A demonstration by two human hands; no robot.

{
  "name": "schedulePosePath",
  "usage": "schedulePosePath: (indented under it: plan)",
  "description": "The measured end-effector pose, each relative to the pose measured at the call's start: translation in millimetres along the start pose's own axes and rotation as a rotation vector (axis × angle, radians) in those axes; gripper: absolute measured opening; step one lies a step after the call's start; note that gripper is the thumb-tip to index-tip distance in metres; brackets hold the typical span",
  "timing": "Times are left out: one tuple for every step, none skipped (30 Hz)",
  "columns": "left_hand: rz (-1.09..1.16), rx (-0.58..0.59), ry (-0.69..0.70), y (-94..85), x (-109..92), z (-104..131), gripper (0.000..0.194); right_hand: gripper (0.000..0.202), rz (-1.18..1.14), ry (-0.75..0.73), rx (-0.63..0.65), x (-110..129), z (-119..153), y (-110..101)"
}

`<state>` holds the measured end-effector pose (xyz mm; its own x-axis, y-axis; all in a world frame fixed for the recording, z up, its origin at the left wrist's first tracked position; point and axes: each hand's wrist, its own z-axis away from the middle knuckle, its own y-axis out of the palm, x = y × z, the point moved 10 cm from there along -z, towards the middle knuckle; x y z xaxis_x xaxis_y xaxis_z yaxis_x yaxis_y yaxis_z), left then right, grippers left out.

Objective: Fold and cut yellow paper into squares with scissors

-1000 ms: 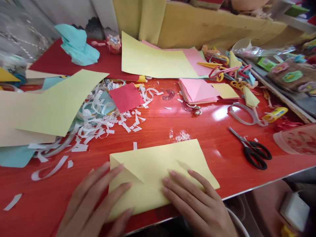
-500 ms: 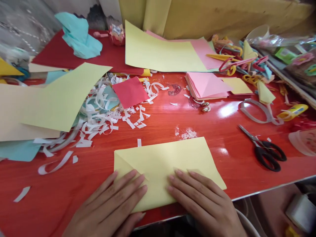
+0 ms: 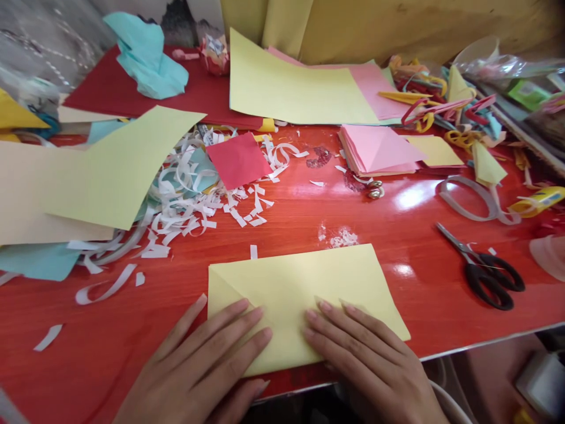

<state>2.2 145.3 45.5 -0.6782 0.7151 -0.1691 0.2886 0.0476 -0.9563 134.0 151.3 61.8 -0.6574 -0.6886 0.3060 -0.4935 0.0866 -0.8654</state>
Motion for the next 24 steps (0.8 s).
schedulePosePath:
  plan:
    - [0.012, -0.011, -0.021, -0.5, 0, -1, 0.036, 0.030, 0.001, 0.006, -0.003, 0, 0, 0]
    - [0.025, -0.044, -0.060, -3.1, 1, -3, 0.033, 0.030, 0.001, 0.009, -0.003, 0, -1, 0]
    - [0.031, -0.088, -0.110, -6.6, 2, -4, 0.029, 0.030, 0.003, 0.005, -0.001, 0, -1, -1]
    - [0.023, -0.135, -0.162, -10.2, 2, -5, 0.026, 0.031, 0.009, -0.003, 0.006, 1, -2, -1]
    - [0.001, -0.179, -0.211, -13.5, 1, -6, 0.024, 0.032, 0.017, -0.017, 0.022, 2, -2, -1]
    - [-0.034, -0.217, -0.246, -16.4, -2, -8, 0.023, 0.034, 0.032, -0.033, 0.041, 4, -3, -1]
    - [-0.076, -0.254, -0.260, -19.3, -8, -10, 0.022, 0.036, 0.050, -0.050, 0.064, 6, -3, -1]
    - [-0.117, -0.283, -0.254, -21.1, -15, -13, 0.022, 0.039, 0.068, -0.066, 0.089, 8, -3, 0]
    - [-0.148, -0.311, -0.239, -22.5, -23, -17, 0.022, 0.042, 0.083, -0.081, 0.111, 9, -3, 1]
    - [-0.166, -0.335, -0.210, -23.4, -32, -21, 0.023, 0.045, 0.092, -0.092, 0.127, 11, -3, 1]
    - [-0.175, -0.347, -0.163, -23.0, -42, -25, 0.023, 0.048, 0.093, -0.100, 0.134, 12, -2, 1]
    - [-0.180, -0.339, -0.111, -20.7, -52, -28, 0.025, 0.049, 0.087, -0.103, 0.136, 13, -1, 1]
    - [-0.188, -0.314, -0.065, -17.2, -60, -32, 0.026, 0.050, 0.073, -0.106, 0.136, 13, 0, 1]
    - [-0.203, -0.282, -0.028, -13.3, -68, -34, 0.027, 0.051, 0.057, -0.109, 0.136, 13, 1, 1]
    - [-0.229, -0.256, -0.004, -10.4, -73, -35, 0.028, 0.053, 0.039, -0.110, 0.140, 13, 2, 2]
    - [-0.264, -0.229, 0.011, -7.6, -77, -36, 0.030, 0.054, 0.024, -0.114, 0.146, 12, 3, 3]
    - [-0.301, -0.201, 0.029, -5.1, -80, -35, 0.031, 0.054, 0.011, -0.120, 0.155, 12, 4, 5]
    - [-0.336, -0.184, 0.055, -3.6, -82, -35, 0.032, 0.054, -0.001, -0.130, 0.166, 11, 5, 5]
    - [-0.362, -0.178, 0.084, -3.3, -84, -34, 0.032, 0.054, -0.013, -0.139, 0.182, 9, 6, 6]
    - [-0.374, -0.177, 0.109, -3.8, -84, -32, 0.032, 0.053, -0.029, -0.151, 0.197, 7, 8, 6]
    - [-0.373, -0.178, 0.128, -4.9, -84, -31, 0.031, 0.050, -0.049, -0.163, 0.213, 4, 10, 5]
    - [-0.365, -0.184, 0.140, -6.9, -83, -30, 0.031, 0.046, -0.070, -0.177, 0.232, 1, 13, 3]
    - [-0.352, -0.192, 0.144, -9.3, -81, -29, 0.031, 0.042, -0.087, -0.190, 0.254, -3, 16, 2]
    - [-0.334, -0.187, 0.140, -10.6, -80, -28, 0.032, 0.039, -0.099, -0.203, 0.274, -6, 19, 0]
